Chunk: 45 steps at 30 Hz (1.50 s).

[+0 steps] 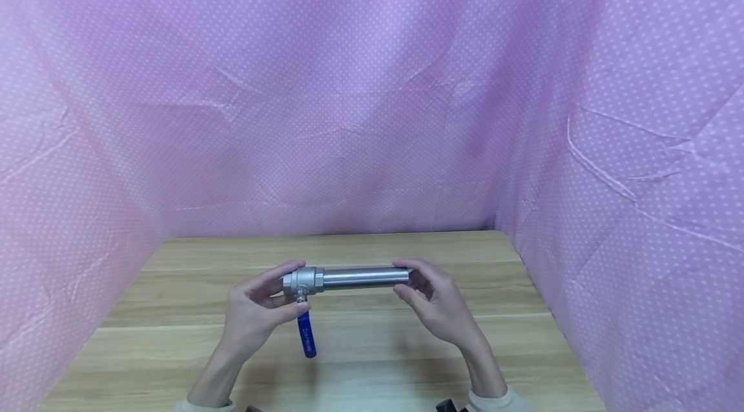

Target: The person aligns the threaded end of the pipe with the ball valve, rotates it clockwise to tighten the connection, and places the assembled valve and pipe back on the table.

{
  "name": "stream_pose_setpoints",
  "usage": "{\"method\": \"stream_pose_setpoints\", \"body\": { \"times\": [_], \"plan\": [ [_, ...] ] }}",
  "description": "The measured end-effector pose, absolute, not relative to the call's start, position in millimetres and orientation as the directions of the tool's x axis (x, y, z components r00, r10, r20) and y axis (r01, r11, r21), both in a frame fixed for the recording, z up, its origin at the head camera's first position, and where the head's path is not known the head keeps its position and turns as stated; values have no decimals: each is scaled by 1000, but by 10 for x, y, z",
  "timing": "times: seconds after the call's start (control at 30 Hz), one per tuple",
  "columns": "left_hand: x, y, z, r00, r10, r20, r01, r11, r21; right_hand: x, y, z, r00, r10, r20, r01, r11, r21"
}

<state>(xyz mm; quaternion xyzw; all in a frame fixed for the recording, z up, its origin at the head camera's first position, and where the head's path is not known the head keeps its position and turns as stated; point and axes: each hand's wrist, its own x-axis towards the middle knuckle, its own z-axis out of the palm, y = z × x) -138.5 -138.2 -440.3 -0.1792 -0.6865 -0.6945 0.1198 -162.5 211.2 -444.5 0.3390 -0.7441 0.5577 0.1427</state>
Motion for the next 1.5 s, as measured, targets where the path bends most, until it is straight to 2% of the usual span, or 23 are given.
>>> {"method": "stream_pose_setpoints", "body": {
  "times": [0.37, 0.77, 1.03, 1.27, 1.5],
  "plan": [
    [-1498, -1452, -4510, -966, 115, 230, 232, 10, 973, -1721, 2118, -4624, -776, -379, 505, -610, 243, -754],
    [-1636, -1521, -4753, -985, 164, 47, 60, 72, 996, -1855, 2093, -4842, -826, -395, 402, -540, 351, -765],
    [-1733, -1569, -4964, -968, 253, 6, 26, 76, 997, -1905, 2114, -4982, -847, -456, 272, -475, 421, -773],
    [-1773, -1536, -5110, -962, 254, -97, -72, 104, 992, -1951, 2147, -5106, -860, -480, 171, -429, 502, -751],
    [-1815, -1550, -5252, -953, 295, -63, -2, 202, 979, -1982, 2178, -5206, -860, -501, 97, -420, 588, -691]
  ]
}}
